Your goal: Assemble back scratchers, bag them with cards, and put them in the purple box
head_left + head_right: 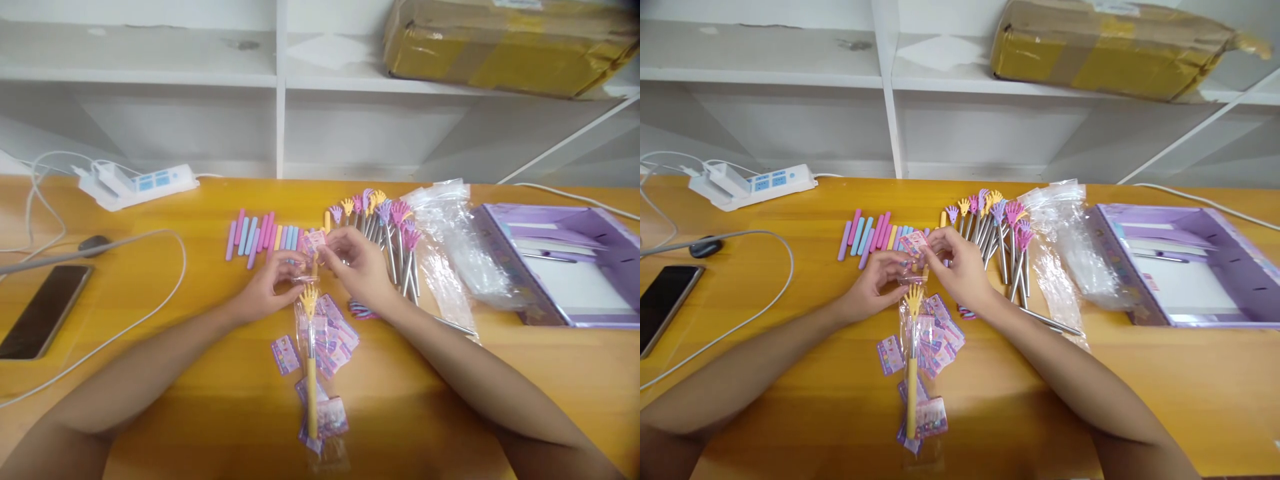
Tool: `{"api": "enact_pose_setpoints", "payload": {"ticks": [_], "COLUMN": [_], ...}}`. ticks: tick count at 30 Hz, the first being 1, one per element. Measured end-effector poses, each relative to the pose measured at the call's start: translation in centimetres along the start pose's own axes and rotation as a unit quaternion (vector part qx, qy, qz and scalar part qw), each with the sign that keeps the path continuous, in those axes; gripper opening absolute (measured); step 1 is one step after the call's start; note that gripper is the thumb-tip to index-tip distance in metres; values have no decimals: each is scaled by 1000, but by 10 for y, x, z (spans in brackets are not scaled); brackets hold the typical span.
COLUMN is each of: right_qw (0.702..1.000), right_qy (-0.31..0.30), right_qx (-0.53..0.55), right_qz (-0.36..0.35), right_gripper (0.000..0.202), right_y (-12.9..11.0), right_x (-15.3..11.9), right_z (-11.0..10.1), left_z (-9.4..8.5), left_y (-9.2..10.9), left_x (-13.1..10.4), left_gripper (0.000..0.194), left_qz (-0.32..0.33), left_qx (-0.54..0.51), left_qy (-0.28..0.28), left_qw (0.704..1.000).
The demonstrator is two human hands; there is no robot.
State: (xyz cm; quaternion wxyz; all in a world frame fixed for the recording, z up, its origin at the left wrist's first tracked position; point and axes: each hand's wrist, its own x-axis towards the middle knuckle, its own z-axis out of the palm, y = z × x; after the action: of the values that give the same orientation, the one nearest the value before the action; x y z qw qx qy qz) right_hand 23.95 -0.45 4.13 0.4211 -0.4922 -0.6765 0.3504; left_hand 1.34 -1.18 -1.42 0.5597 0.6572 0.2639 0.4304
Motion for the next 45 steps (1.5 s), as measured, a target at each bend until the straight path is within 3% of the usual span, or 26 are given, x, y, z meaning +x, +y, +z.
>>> {"api": "enact_pose_setpoints", "payload": {"ticks": [5,9,13,18,26,36,45], "right_qw": [999,999,1000,998,990,957,934], "right_qy": [17,28,18,6,20,-19,-36], "right_qx": [-27,-23,-18,-56,-126,-194,-249], "right_qz": [-16,-21,-8,-41,-65,-214,-256], "right_gripper": [23,21,21,18,18,12,21], "right_y": [-1,3,8,9,11,16,16], "right_x": [1,2,5,7,8,8,4], "right_z": [-3,-5,-4,-3,-6,-7,-5], "left_z": [-1,-1,-5,-12,-16,-16,-14], "left_y": [9,11,8,5,7,10,11], "left_x": [2,2,3,11,15,14,16], "left_gripper": [63,74,66,58,54,50,56], "left_qz": [-35,-50,-60,-66,-119,-119,-118], "left_qx": [22,-11,-104,-207,-287,-339,-336], "left_qy": [-33,-27,-16,-1,23,9,-24], "left_qw": [999,998,993,976,950,933,934]}}
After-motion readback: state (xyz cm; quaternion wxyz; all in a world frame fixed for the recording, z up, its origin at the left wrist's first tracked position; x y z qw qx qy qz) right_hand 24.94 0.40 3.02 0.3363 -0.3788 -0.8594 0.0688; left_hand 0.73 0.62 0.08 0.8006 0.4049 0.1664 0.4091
